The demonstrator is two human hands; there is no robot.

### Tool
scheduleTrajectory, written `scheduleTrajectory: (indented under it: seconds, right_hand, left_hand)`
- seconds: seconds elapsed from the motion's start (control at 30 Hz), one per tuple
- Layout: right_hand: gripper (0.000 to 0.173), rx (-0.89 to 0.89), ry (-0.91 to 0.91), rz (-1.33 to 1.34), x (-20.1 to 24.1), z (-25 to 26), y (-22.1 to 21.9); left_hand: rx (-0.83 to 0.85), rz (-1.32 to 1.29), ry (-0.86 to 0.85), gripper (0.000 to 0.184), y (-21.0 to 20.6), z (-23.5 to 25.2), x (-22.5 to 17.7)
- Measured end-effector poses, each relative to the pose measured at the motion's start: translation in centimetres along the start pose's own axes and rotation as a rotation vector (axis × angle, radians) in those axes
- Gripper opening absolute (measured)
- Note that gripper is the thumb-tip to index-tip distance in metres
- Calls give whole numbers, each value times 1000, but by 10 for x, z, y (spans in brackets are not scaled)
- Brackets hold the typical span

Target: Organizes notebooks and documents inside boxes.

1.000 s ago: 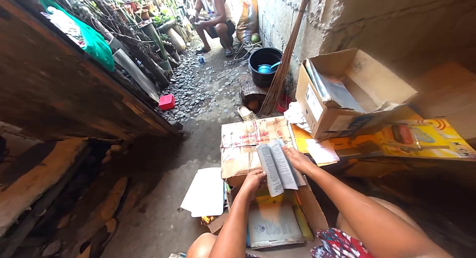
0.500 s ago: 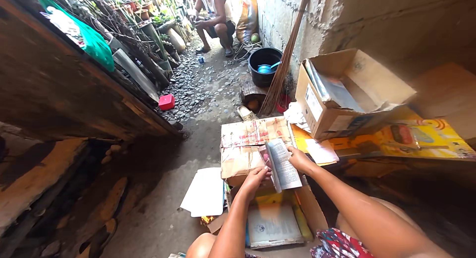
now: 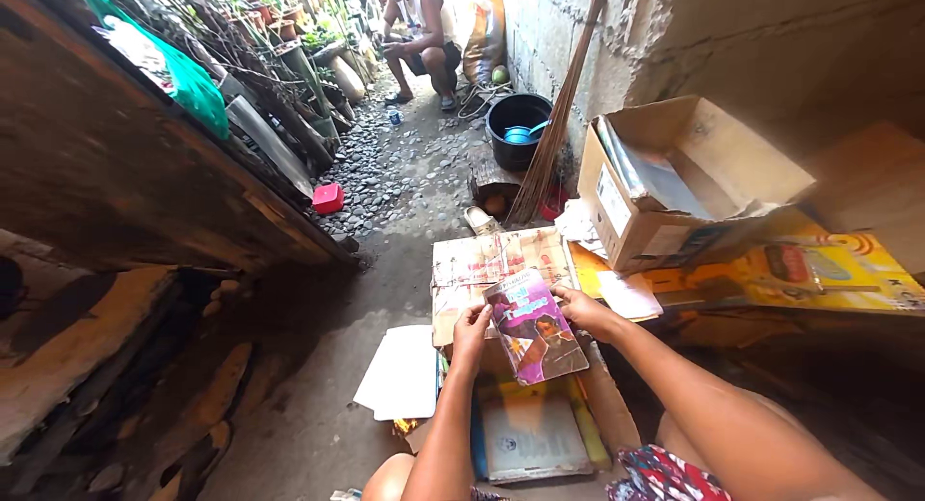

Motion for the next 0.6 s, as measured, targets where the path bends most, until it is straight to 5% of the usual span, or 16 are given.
scheduleTrajectory:
  seconds: [0.23,0.6]
  right_hand:
    - [42,91,11,33,1,-3,-8]
    - [35,132,15,74,-2,-3,-10]
  left_hand:
    - [0,-40,-9,20,0,1,3]
    - [-8,-135,94,27,0,-3,6]
Point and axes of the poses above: each hand's wrist, its own z-axis towards the middle knuckle, its own y-axis out of the back of the hand, x = y × z, the point moved 8 cm from there along z, towards the middle knuckle, and after that the axes turned 14 degrees about z, right-handed, at the moved point
